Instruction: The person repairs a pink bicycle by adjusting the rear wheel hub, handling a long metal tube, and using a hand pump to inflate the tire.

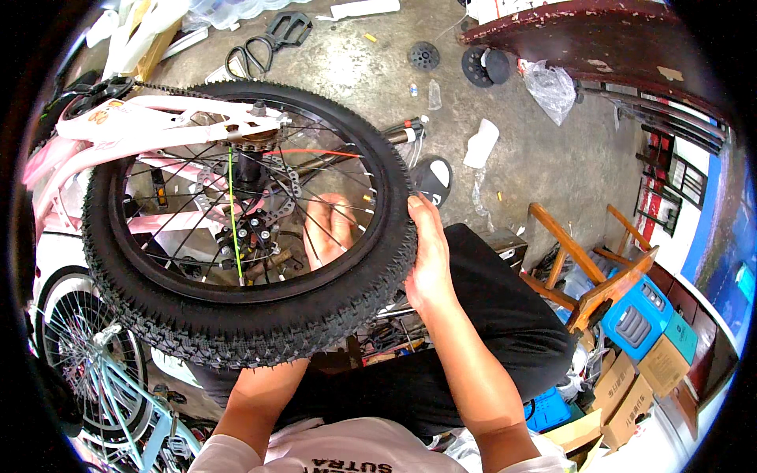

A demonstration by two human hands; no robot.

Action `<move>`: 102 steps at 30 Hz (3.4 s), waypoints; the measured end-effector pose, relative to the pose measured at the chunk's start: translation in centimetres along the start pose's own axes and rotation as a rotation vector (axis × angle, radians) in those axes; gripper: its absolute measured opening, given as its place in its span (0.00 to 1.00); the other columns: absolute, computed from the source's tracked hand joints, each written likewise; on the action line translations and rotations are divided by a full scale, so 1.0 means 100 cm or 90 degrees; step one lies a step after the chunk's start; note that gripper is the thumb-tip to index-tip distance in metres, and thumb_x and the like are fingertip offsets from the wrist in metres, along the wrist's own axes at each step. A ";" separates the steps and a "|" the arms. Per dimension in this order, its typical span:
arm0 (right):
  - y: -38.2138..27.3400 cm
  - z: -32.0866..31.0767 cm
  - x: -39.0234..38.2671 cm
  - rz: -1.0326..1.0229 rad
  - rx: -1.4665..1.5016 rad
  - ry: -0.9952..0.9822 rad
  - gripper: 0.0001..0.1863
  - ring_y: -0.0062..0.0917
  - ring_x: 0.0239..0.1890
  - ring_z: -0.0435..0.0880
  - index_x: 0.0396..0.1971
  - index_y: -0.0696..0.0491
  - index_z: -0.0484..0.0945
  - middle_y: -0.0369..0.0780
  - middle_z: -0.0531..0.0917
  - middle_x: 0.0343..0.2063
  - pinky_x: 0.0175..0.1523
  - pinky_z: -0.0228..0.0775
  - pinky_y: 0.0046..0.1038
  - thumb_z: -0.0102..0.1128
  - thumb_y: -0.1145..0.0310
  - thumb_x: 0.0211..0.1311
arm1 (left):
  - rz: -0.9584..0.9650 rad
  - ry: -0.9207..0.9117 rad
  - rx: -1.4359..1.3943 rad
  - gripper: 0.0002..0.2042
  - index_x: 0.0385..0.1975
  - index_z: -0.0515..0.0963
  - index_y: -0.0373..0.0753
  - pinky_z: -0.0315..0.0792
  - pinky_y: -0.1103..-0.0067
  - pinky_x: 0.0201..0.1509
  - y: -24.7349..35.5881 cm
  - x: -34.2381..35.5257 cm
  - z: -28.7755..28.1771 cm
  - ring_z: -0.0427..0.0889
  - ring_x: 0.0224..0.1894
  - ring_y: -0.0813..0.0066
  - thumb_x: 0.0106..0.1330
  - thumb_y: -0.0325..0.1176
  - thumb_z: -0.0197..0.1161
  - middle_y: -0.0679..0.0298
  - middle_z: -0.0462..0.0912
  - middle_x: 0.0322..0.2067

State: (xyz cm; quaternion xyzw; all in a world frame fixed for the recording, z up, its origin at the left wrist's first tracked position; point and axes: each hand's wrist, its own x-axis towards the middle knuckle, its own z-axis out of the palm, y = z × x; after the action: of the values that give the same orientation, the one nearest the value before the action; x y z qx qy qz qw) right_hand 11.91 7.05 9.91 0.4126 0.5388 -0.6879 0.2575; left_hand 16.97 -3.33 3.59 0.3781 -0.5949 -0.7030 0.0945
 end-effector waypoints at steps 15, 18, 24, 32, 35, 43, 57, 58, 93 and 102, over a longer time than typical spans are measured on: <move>-0.004 0.008 -0.006 0.006 0.008 -0.029 0.20 0.26 0.44 0.86 0.54 0.54 0.76 0.39 0.85 0.44 0.51 0.80 0.29 0.51 0.54 0.73 | -0.247 -0.146 -0.290 0.08 0.42 0.80 0.35 0.73 0.81 0.39 0.005 0.007 0.000 0.79 0.33 0.83 0.75 0.33 0.59 0.67 0.83 0.31; -0.005 0.011 -0.007 0.013 0.016 -0.040 0.21 0.29 0.43 0.86 0.54 0.54 0.76 0.41 0.85 0.44 0.51 0.81 0.31 0.51 0.54 0.72 | -0.291 -0.199 -0.348 0.10 0.46 0.81 0.34 0.73 0.82 0.40 -0.003 0.010 -0.005 0.79 0.34 0.83 0.76 0.33 0.59 0.67 0.83 0.32; -0.007 0.007 -0.001 0.032 0.003 -0.034 0.19 0.31 0.42 0.87 0.51 0.55 0.77 0.43 0.86 0.43 0.49 0.82 0.32 0.53 0.55 0.72 | -0.284 -0.183 -0.345 0.09 0.48 0.80 0.35 0.72 0.82 0.39 0.004 0.000 -0.006 0.78 0.34 0.83 0.76 0.32 0.59 0.67 0.83 0.32; -0.015 0.015 -0.008 0.061 0.036 -0.019 0.17 0.29 0.40 0.87 0.50 0.54 0.77 0.41 0.86 0.41 0.48 0.83 0.33 0.54 0.58 0.72 | -0.270 -0.146 -0.323 0.12 0.52 0.75 0.37 0.73 0.80 0.42 0.016 0.003 -0.004 0.78 0.39 0.80 0.75 0.36 0.60 0.68 0.81 0.38; -0.023 0.022 -0.012 0.093 0.049 -0.035 0.15 0.28 0.39 0.87 0.49 0.52 0.78 0.39 0.86 0.40 0.48 0.82 0.33 0.53 0.59 0.72 | -0.248 -0.049 -0.300 0.17 0.53 0.72 0.36 0.73 0.78 0.45 0.010 0.015 0.003 0.78 0.42 0.77 0.73 0.40 0.65 0.64 0.80 0.41; -0.021 0.022 -0.010 0.128 0.057 0.009 0.14 0.28 0.36 0.86 0.45 0.51 0.79 0.37 0.86 0.36 0.47 0.81 0.32 0.53 0.59 0.69 | -0.190 0.028 -0.331 0.21 0.51 0.70 0.36 0.76 0.72 0.52 -0.007 0.041 0.022 0.82 0.44 0.70 0.74 0.48 0.61 0.58 0.82 0.42; -0.017 0.012 -0.002 0.109 0.000 -0.025 0.33 0.28 0.53 0.80 0.68 0.50 0.62 0.38 0.79 0.54 0.58 0.74 0.34 0.56 0.56 0.66 | -0.189 -0.066 -0.447 0.29 0.53 0.72 0.37 0.73 0.68 0.55 -0.008 0.044 0.022 0.83 0.42 0.66 0.75 0.61 0.48 0.65 0.78 0.30; -0.015 0.015 -0.002 0.098 0.008 -0.025 0.25 0.27 0.46 0.82 0.61 0.50 0.69 0.38 0.82 0.47 0.53 0.77 0.33 0.55 0.58 0.67 | -0.186 -0.082 -0.447 0.30 0.54 0.71 0.37 0.73 0.68 0.55 -0.009 0.045 0.020 0.82 0.43 0.67 0.75 0.62 0.48 0.65 0.77 0.31; -0.066 0.118 0.189 0.174 -0.771 -0.470 0.48 0.30 0.58 0.78 0.71 0.53 0.64 0.45 0.77 0.60 0.59 0.73 0.33 0.78 0.54 0.52 | -0.171 -0.149 -0.385 0.33 0.54 0.70 0.31 0.73 0.66 0.53 -0.007 0.047 0.004 0.82 0.42 0.61 0.77 0.61 0.40 0.62 0.77 0.30; -0.024 0.209 0.265 -0.095 -0.872 -0.599 0.63 0.41 0.66 0.72 0.76 0.54 0.53 0.53 0.70 0.67 0.68 0.65 0.35 0.77 0.41 0.44 | -0.207 -0.170 -0.363 0.34 0.56 0.68 0.30 0.70 0.67 0.57 0.010 0.034 0.004 0.81 0.43 0.64 0.77 0.62 0.42 0.62 0.76 0.31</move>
State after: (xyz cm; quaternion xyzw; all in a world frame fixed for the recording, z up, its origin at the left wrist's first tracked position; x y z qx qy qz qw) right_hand -10.00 -9.77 -9.57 -0.2025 0.6998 -0.3239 0.6037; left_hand 14.06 -5.28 3.12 0.3315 -0.3140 -0.8897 0.0043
